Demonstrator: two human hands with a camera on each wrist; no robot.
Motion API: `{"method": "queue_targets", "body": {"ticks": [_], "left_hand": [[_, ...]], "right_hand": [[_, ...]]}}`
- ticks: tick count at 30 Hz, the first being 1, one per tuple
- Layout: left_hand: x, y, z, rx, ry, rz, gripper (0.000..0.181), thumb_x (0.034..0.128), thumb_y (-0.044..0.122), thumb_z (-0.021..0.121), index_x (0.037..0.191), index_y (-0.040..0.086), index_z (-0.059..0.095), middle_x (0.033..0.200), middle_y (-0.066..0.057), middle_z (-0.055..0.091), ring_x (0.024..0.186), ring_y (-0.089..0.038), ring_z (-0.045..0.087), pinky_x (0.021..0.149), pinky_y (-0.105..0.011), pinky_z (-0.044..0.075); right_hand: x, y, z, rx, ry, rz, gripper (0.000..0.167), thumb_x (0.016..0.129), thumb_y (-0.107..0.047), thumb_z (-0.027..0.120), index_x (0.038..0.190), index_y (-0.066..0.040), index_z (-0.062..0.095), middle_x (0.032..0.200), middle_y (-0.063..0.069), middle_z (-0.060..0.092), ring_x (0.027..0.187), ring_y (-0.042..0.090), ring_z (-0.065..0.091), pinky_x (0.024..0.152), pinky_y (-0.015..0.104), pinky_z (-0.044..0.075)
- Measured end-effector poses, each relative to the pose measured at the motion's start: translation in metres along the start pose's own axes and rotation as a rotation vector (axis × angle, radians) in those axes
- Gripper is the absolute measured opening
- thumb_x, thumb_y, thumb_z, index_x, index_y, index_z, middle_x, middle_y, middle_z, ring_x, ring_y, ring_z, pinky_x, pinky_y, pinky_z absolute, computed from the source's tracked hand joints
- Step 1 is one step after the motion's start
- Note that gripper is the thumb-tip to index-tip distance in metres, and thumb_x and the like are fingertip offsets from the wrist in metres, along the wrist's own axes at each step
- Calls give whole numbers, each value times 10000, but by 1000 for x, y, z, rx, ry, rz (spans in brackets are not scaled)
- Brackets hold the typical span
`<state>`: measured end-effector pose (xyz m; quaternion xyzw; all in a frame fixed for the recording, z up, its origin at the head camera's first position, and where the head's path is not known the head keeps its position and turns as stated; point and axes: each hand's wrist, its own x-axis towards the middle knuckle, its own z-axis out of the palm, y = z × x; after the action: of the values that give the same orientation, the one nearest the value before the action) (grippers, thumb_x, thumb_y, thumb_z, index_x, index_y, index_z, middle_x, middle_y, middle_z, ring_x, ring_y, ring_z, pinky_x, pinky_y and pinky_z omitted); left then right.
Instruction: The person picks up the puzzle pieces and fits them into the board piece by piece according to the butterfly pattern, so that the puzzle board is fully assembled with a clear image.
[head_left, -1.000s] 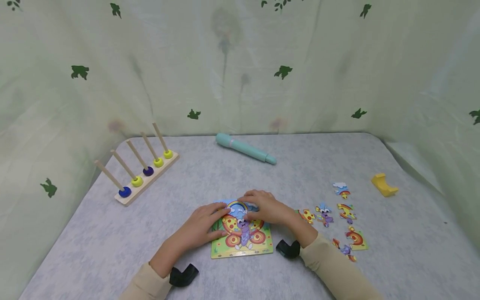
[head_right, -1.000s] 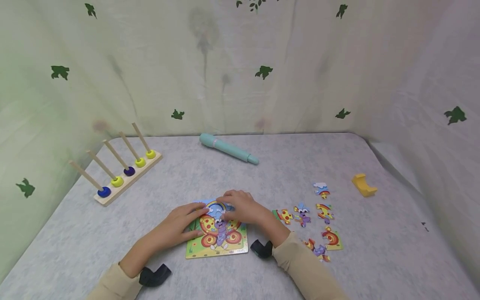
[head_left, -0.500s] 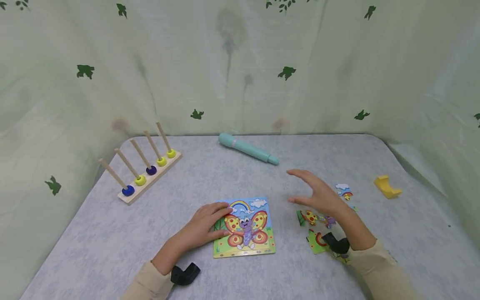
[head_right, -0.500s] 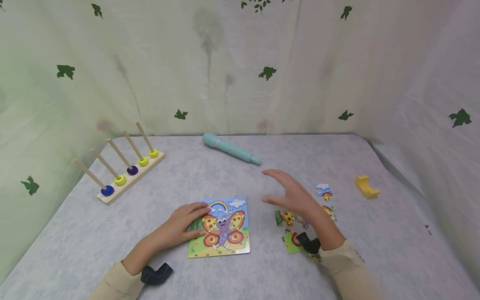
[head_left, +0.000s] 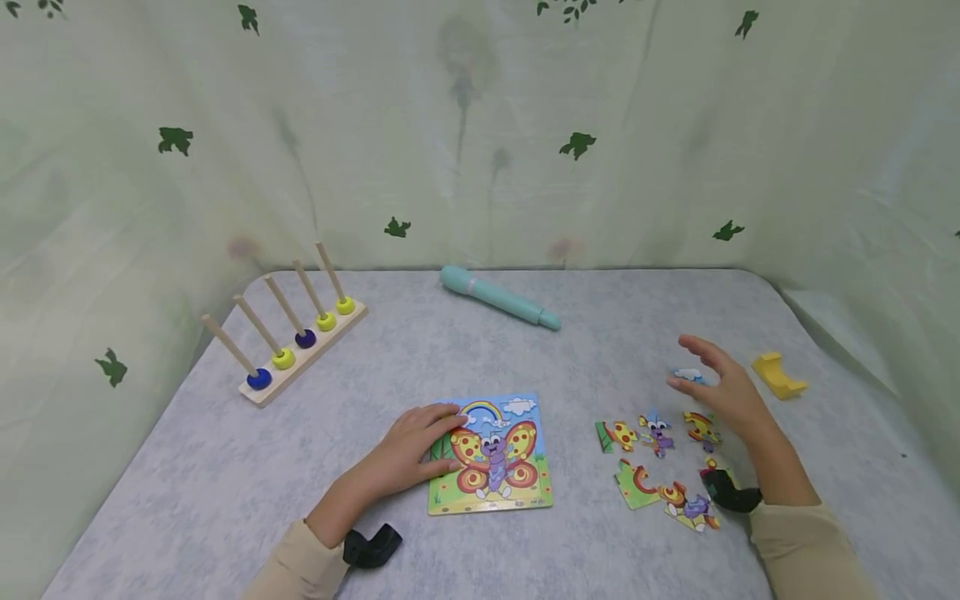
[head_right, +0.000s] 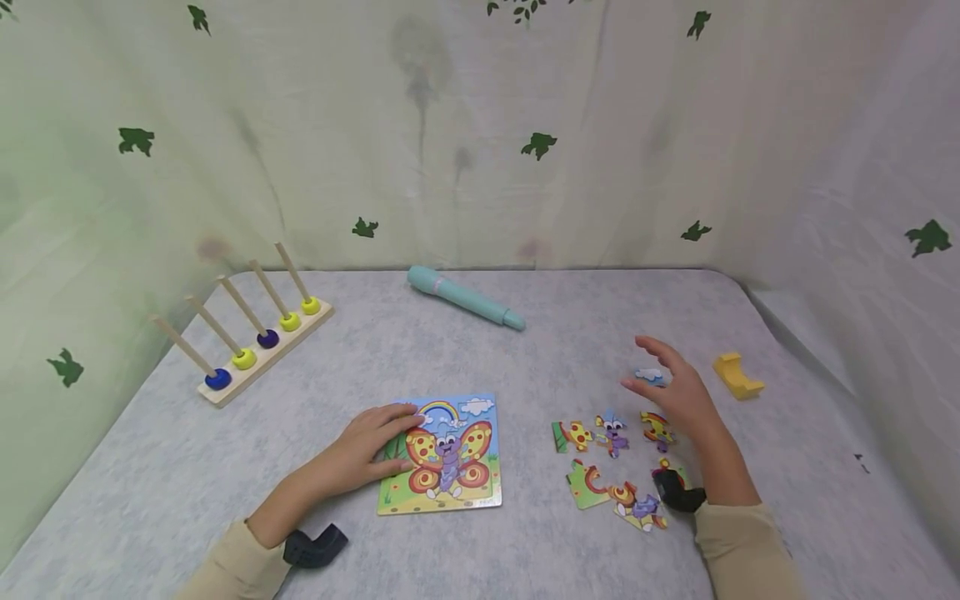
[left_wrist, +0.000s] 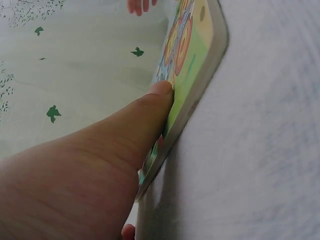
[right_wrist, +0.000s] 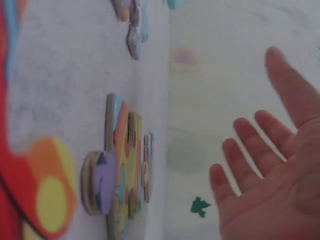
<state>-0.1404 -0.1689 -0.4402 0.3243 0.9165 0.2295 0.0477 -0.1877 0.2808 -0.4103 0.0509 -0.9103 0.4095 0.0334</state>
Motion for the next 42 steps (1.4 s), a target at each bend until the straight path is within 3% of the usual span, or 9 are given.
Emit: {"method": "queue_targets", "body": {"ticks": [7,15,26,34,42], "left_hand": [[1,-2,2,-2,4,-4,606,848,456,564,1364,183,400,1396,-29,329,1287,-231,241,1026,-463,163],[0,-3,4,-1,19,5,613,845,453,569,1366,181,397,1392,-34,337,1284,-239,247,1018,-475,173],[0,-2,4,-7,26,-4,613,842,452,574,1364,182,402,1393,-31,339,1285,-237,246,1021,-474,161],[-1,-1,2,0,12,-7,620,840,459,572,1366,177,400,1394,-36,336,1288,-239,243,1025,-470,160],[0,-1,2,-5,9,-13,618,842,449,575,1368,177,396,1399,-35,328,1291,-235,236,1027,-466,156]], "right_hand": [[-1,18,-3,43,-44,81,750,829,-365,632,1408,-68,259,1409,236,247,1236,487,196,908,650,226],[-2,41,-3,-38,-132,153,810,806,-438,630,1409,-57,246,1408,268,222,1247,466,218,946,600,231],[-3,46,-13,-94,-266,59,697,858,-347,598,1375,10,297,1406,281,209,1274,464,133,968,613,136],[-3,46,-13,-119,-234,33,647,858,-304,610,1338,43,350,1359,297,281,1246,469,201,961,596,189],[-3,34,-9,-181,-177,35,664,837,-374,619,1311,37,400,1276,285,341,1157,470,320,908,601,281]]}}
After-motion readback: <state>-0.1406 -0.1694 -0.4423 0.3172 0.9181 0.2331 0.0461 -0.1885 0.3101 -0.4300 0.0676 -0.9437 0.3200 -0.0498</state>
